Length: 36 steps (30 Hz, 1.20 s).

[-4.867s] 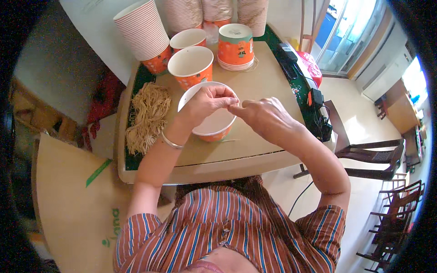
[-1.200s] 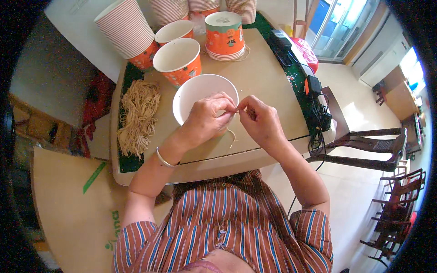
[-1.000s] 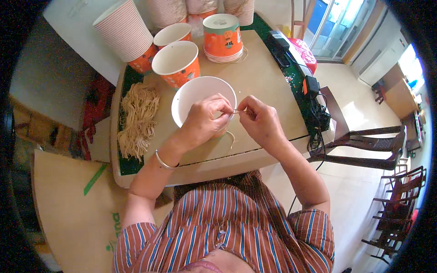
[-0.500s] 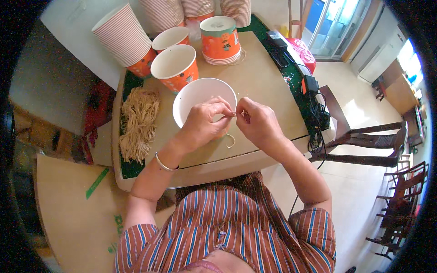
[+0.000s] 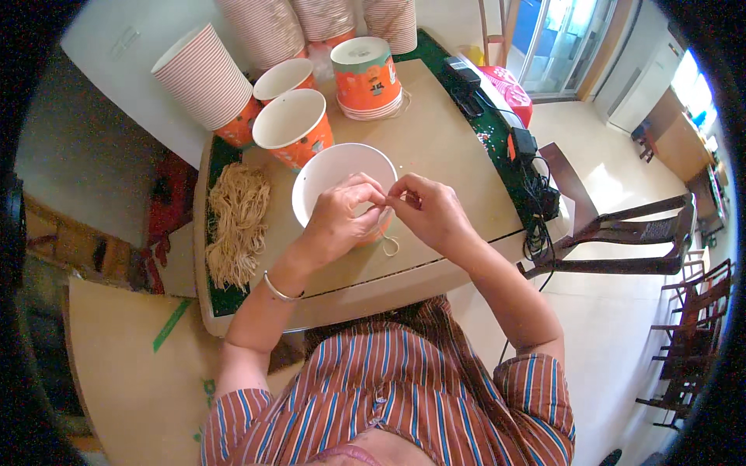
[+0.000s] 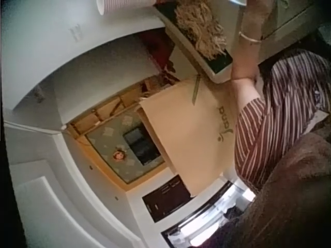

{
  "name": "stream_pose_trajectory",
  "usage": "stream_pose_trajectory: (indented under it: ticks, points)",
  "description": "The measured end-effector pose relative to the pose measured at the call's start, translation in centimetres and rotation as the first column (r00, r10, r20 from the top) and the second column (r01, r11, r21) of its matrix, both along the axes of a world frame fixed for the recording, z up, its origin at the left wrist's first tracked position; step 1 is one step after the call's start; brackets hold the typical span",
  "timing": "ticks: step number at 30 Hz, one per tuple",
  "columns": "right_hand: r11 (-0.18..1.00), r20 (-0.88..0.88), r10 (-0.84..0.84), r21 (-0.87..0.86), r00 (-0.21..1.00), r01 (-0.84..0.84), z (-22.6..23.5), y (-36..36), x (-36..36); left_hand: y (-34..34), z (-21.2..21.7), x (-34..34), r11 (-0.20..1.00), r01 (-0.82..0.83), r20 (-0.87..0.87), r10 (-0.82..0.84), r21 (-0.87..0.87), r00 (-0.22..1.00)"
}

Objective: Attaching pre-cut strings to the holes of paper cups for packaging.

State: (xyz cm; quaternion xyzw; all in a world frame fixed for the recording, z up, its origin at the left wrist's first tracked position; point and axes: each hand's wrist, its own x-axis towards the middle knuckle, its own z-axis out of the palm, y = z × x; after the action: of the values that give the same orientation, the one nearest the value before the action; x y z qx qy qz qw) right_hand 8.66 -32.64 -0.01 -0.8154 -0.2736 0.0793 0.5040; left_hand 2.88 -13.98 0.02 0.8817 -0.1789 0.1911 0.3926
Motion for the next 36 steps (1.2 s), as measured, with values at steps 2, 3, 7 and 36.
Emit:
stream_pose_trajectory:
  ticks: [2,3,7,36]
  points:
    - [1.000,-0.007,-0.012,0.015,1.000,0.013,-0.3,0.0,0.2,-0.1,0.1,0.0,1.000,-0.007,-0.009,0.007,-0.010,1.000]
    - [0.999,-0.006,-0.012,0.039,1.000,0.012,-0.6,0.0,0.2,-0.1,0.3,-0.1,1.000,-0.012,-0.023,0.011,-0.026,1.000]
    - [0.995,-0.033,0.009,0.101,0.999,-0.006,-1.2,-0.2,0.2,-0.2,0.2,0.0,1.000,-0.023,-0.026,0.023,-0.016,0.999]
    - [0.983,-0.393,0.092,0.181,0.915,-0.021,-0.4,-0.6,0.4,0.3,0.4,0.2,0.954,-0.274,-0.072,0.266,-0.125,0.961]
